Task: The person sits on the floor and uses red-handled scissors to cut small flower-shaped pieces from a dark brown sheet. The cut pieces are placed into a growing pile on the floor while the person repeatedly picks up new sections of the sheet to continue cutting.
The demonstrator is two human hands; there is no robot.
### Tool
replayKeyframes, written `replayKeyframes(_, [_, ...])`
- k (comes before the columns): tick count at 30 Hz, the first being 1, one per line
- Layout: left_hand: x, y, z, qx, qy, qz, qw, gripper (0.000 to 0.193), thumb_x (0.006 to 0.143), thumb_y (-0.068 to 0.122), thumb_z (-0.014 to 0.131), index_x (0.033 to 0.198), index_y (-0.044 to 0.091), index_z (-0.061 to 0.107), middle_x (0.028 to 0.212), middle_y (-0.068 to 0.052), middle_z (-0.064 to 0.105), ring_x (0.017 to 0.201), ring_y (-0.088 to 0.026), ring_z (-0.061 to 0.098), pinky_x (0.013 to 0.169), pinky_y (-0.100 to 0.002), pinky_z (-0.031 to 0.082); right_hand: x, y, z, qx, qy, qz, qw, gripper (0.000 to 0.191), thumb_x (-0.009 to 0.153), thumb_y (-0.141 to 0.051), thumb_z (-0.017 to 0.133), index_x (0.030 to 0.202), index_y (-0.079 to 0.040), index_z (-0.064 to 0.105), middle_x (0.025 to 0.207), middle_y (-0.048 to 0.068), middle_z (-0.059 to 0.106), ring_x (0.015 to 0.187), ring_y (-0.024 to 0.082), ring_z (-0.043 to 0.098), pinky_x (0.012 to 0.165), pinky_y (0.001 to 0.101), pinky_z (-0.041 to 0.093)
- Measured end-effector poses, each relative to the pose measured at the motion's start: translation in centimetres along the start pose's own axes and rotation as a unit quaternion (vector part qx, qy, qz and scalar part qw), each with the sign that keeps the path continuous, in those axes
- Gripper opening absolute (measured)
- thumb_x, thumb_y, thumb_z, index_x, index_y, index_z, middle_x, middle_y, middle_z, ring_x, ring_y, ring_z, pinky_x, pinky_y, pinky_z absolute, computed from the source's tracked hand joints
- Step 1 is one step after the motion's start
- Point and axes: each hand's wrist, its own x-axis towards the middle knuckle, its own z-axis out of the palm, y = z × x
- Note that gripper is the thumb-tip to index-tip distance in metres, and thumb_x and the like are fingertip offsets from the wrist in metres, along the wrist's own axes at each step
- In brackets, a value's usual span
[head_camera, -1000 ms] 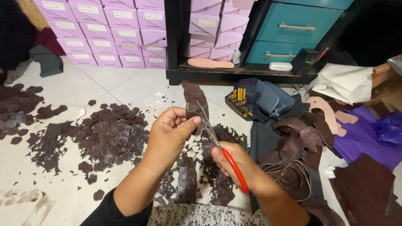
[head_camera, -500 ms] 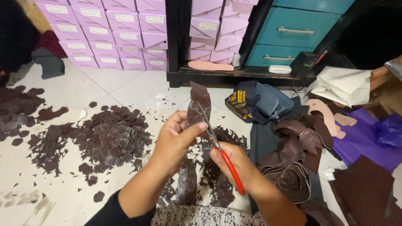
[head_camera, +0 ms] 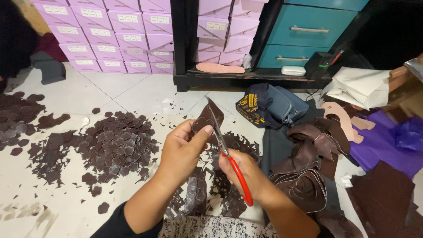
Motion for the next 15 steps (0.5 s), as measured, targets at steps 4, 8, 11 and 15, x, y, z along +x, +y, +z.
replayKeyframes(4, [0.36,0.42,-0.42,-0.018,-0.024,-0.026,0.999,0.012,0.095,0.013,0.068,0.098,0.002,0.070,0.067,0.006,0.057,0.051,-0.001,0.041,0.044,-0.021,0.029,0.15,0.11,-0.27,-0.021,-0.017,-0.028,0.999,0.045,0.101,-0.052,0.050,0.090,-0.009,0.056,0.068,-0.006,0.048,0.060,0.005,0.048,0.053,0.0239,0.043])
replayKeyframes(8, [0.51,0.87,-0.64,0.003,-0.022,-0.046,0.999,0.010,0.093,0.012,0.068,0.097,0.003,0.070,0.065,0.006,0.057,0.050,-0.001,0.041,0.044,-0.021,0.030,0.21,0.02,-0.16,0.002,-0.027,-0.009,1.000,0.045,0.102,-0.052,0.049,0.091,-0.009,0.057,0.068,-0.005,0.048,0.060,0.006,0.048,0.054,0.0242,0.044])
replayKeyframes(11, [0.53,0.94,-0.62,-0.006,-0.024,-0.038,0.999,0.011,0.093,0.013,0.069,0.097,0.003,0.069,0.065,0.006,0.057,0.051,-0.002,0.043,0.046,-0.021,0.031,0.15,-0.11,0.06,0.033,-0.025,0.002,0.999,0.045,0.103,-0.051,0.049,0.092,-0.008,0.057,0.071,-0.004,0.047,0.062,0.006,0.047,0.056,0.0239,0.043])
replayKeyframes(15, [0.50,0.70,-0.38,-0.033,-0.019,-0.037,0.999,0.010,0.093,0.012,0.069,0.096,0.002,0.069,0.066,0.005,0.057,0.053,-0.003,0.045,0.048,-0.021,0.034,0.10,-0.24,0.59,0.065,-0.015,0.007,0.998,0.045,0.101,-0.051,0.049,0.093,-0.008,0.056,0.075,-0.003,0.049,0.065,0.007,0.047,0.057,0.0237,0.044])
